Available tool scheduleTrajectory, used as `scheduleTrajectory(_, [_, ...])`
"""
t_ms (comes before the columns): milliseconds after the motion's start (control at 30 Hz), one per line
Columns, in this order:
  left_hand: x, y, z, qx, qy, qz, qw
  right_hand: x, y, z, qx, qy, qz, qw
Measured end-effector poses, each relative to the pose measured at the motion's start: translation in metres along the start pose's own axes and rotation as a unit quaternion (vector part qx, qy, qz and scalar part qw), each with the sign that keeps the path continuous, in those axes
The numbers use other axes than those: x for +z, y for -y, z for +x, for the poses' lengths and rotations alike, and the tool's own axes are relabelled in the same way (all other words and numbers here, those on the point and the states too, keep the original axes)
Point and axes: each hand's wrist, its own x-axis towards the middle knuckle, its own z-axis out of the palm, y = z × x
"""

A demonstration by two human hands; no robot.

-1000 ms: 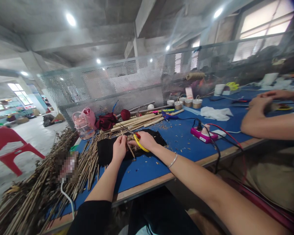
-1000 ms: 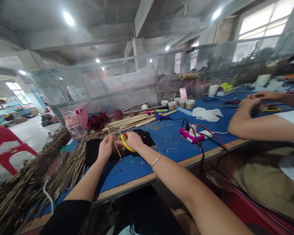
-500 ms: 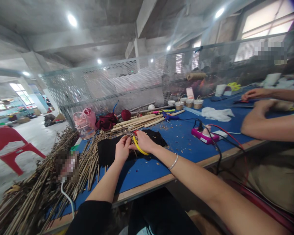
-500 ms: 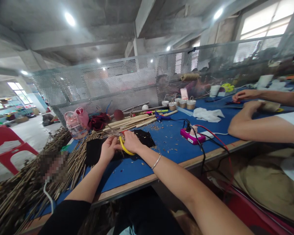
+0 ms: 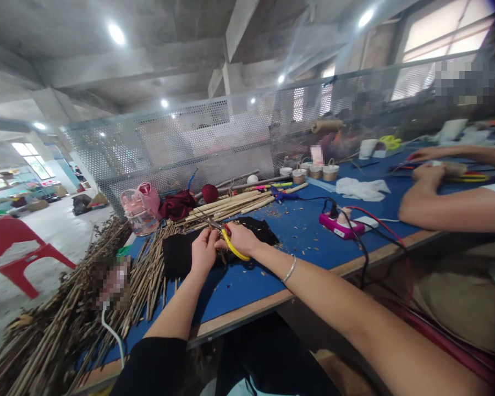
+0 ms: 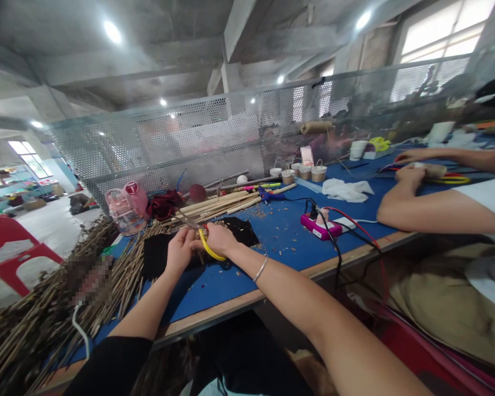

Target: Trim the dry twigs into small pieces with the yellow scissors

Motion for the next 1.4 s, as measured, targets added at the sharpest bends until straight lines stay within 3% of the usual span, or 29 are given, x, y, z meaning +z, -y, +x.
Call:
scheduleTrajectory(200, [0.0,-0.003,-0.001,-0.01,0.002,-0.041,0.999,0.001,-0.002,0.002,-0.007,-0.009,-0.005,1.0])
scheduleTrajectory(400, [0.003,-0.009,-0.003,-0.001,0.026,-0.089,0.996,0.002,-0.006,0.004,-0.071,-0.022,0.051,0.996])
scheduleTrajectory(600, [0.002,-0.003,-0.002,-0.036,0.007,-0.064,0.997,0.004,-0.007,0.007,-0.017,-0.007,-0.022,1.0])
scheduleTrajectory(867, [-0.003,0.002,0.003,-0.042,0.035,-0.02,0.998,0.001,-0.008,0.007,0.014,0.013,-0.019,1.0])
scheduleTrajectory(1067, [-0.003,0.007,0.006,-0.072,0.017,-0.026,0.997,0.002,-0.009,0.007,0.04,0.024,-0.047,0.998])
scheduleTrajectory(1167, [-0.004,0.007,0.008,-0.111,0.004,-0.069,0.991,0.004,-0.009,0.008,0.033,0.005,-0.065,0.997])
scheduleTrajectory(1300, [-0.004,0.004,0.009,-0.198,0.022,-0.188,0.962,0.002,-0.011,0.007,0.021,-0.025,-0.075,0.997])
scheduleTrajectory(1400, [-0.003,0.003,0.008,-0.209,0.035,-0.225,0.951,-0.002,-0.012,0.006,0.008,-0.038,-0.081,0.996])
